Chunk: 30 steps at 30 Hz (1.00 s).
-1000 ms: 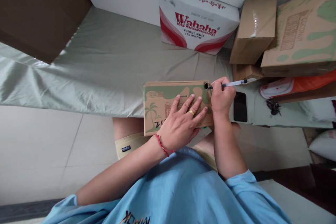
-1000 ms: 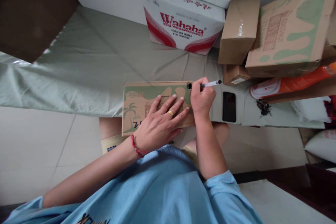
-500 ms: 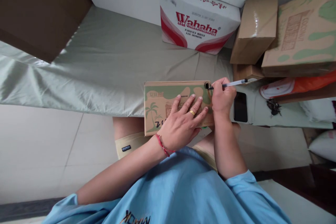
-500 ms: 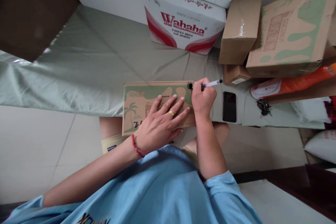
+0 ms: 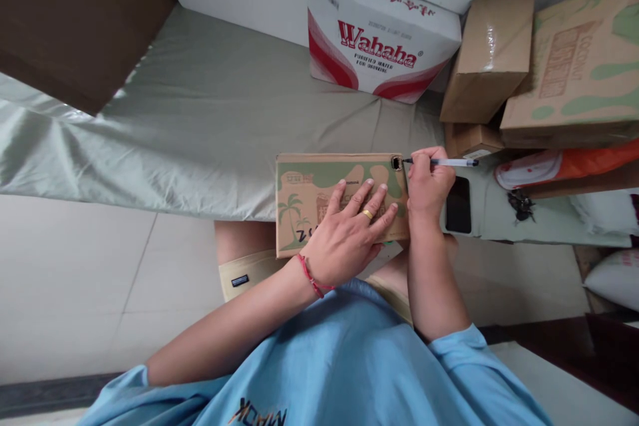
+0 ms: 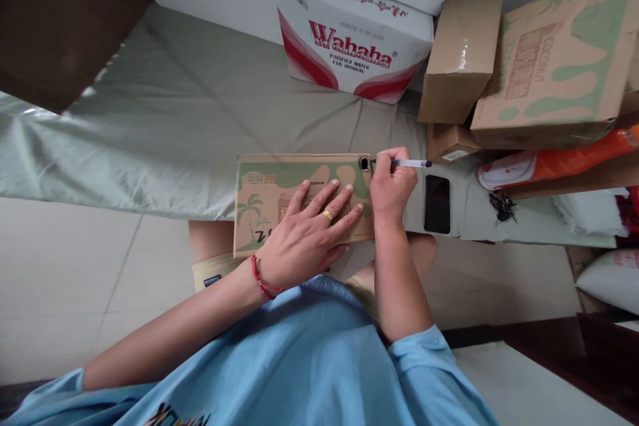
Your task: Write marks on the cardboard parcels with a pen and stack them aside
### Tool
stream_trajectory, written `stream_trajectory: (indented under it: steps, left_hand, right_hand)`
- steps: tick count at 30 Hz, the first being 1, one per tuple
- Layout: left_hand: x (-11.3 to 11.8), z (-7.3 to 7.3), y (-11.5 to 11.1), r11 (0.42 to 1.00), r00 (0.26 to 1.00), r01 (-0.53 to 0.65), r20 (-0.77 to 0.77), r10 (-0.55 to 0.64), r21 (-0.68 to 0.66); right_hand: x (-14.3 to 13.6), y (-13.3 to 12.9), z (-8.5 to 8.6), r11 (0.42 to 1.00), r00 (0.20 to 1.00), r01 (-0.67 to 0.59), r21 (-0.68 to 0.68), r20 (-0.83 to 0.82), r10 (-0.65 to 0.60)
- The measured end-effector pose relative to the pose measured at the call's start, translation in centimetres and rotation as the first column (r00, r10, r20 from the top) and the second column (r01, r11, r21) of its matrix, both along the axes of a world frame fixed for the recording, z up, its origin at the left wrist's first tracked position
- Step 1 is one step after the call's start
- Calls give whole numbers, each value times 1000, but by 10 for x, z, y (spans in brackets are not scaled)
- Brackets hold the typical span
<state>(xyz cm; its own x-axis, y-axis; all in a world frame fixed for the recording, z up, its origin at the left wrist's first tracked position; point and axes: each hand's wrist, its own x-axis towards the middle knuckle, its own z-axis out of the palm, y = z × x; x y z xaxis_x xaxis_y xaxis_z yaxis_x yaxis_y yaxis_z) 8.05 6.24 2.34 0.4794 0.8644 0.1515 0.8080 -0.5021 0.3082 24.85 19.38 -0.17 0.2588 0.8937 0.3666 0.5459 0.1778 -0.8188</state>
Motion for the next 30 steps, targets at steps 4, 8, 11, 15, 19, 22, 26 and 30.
stream_trajectory:
  steps: [4, 8, 11, 15, 19, 22, 26, 30]
  left_hand:
    - [0, -1, 0, 1000, 1000, -2, 9, 1, 10]
    - [1, -2, -2, 1000, 1000, -7, 3, 7, 25]
    - [1, -2, -3, 1000, 1000, -6, -9, 6, 28]
    - [0, -3, -1, 1000, 1000, -3, -19, 4, 20]
    - [-2, 1, 1, 1000, 1000, 10, -15, -10, 4]
    - [-3, 4, 1, 1000, 1000, 15, -11, -15, -2]
    - [-3, 5, 1, 1000, 1000, 12, -15, -12, -1]
    - [-3, 3, 0, 1000, 1000, 8, -15, -8, 8]
  right_hand:
    - [1, -4, 4, 999, 998, 44, -9, 49, -43]
    - [-2, -10, 5, 999, 999, -32, 7, -15, 32]
    - [2, -11, 1, 999, 989, -22, 43, -146, 28]
    - [35, -5, -16, 998, 989, 58, 23, -138, -54]
    - [83, 0, -45, 954, 926, 98, -285, 377, 17]
    - [106, 3, -65, 869, 811, 152, -470, 562, 162]
    - [120, 8, -76, 855, 809, 123, -503, 551, 207]
    - [151, 5, -74, 871, 802, 259, -417, 596, 47]
